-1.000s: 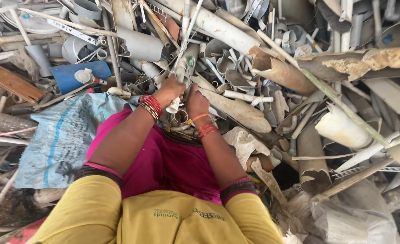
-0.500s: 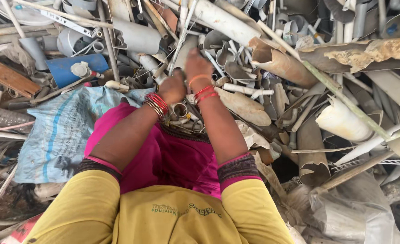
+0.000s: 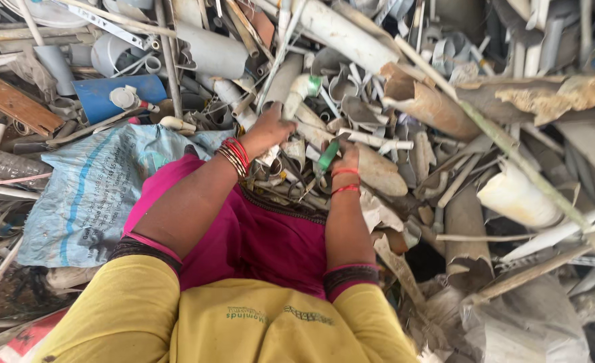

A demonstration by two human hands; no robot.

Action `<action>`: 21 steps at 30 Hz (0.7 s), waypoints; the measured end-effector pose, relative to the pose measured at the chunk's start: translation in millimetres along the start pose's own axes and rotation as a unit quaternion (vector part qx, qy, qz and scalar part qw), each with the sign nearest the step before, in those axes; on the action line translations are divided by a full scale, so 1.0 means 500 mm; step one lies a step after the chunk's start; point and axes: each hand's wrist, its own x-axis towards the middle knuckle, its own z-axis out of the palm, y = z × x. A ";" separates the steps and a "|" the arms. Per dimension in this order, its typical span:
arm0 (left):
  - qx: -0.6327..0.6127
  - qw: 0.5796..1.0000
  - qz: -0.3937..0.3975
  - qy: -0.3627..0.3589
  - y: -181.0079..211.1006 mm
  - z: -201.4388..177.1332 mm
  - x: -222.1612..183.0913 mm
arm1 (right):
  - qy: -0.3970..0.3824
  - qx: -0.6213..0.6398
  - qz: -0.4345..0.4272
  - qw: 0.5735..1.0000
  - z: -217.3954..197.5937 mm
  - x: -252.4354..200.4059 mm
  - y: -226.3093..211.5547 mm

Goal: The person sorts various PVC pipes and fittings by hand from a large pile of scrap, using a knife to remove attachments or debris from some pieces.

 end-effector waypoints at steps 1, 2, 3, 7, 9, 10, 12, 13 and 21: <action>-0.048 0.998 -0.032 -0.014 0.001 0.001 -0.005 | 0.023 0.034 -0.010 0.999 -0.003 -0.004 0.003; -0.094 0.993 -0.064 -0.028 0.001 -0.004 -0.008 | 0.008 0.048 0.038 0.998 -0.002 -0.014 0.003; -0.142 0.985 -0.091 -0.035 0.004 -0.009 -0.004 | -0.014 0.057 0.087 0.994 0.023 -0.021 -0.007; -0.233 0.968 -0.086 -0.013 -0.012 0.001 0.001 | -0.311 -0.087 -0.093 0.942 0.112 -0.178 -0.031; -0.250 0.964 -0.085 -0.016 -0.021 0.000 0.008 | -0.235 -0.197 -0.162 0.938 0.165 -0.261 -0.034; -0.245 0.965 -0.092 -0.019 -0.021 0.001 0.007 | -0.196 -0.251 -0.198 0.927 0.186 -0.293 -0.027; -0.237 0.966 -0.101 -0.018 -0.012 -0.007 0.007 | -0.169 -0.456 -0.275 0.829 0.215 -0.336 0.017; -0.237 0.966 -0.105 -0.018 -0.007 -0.010 0.001 | -0.149 -0.550 -0.306 0.763 0.220 -0.351 0.038; -0.222 0.967 -0.115 -0.040 0.014 -0.029 -0.013 | -0.060 -0.712 -0.490 0.500 0.223 -0.368 0.085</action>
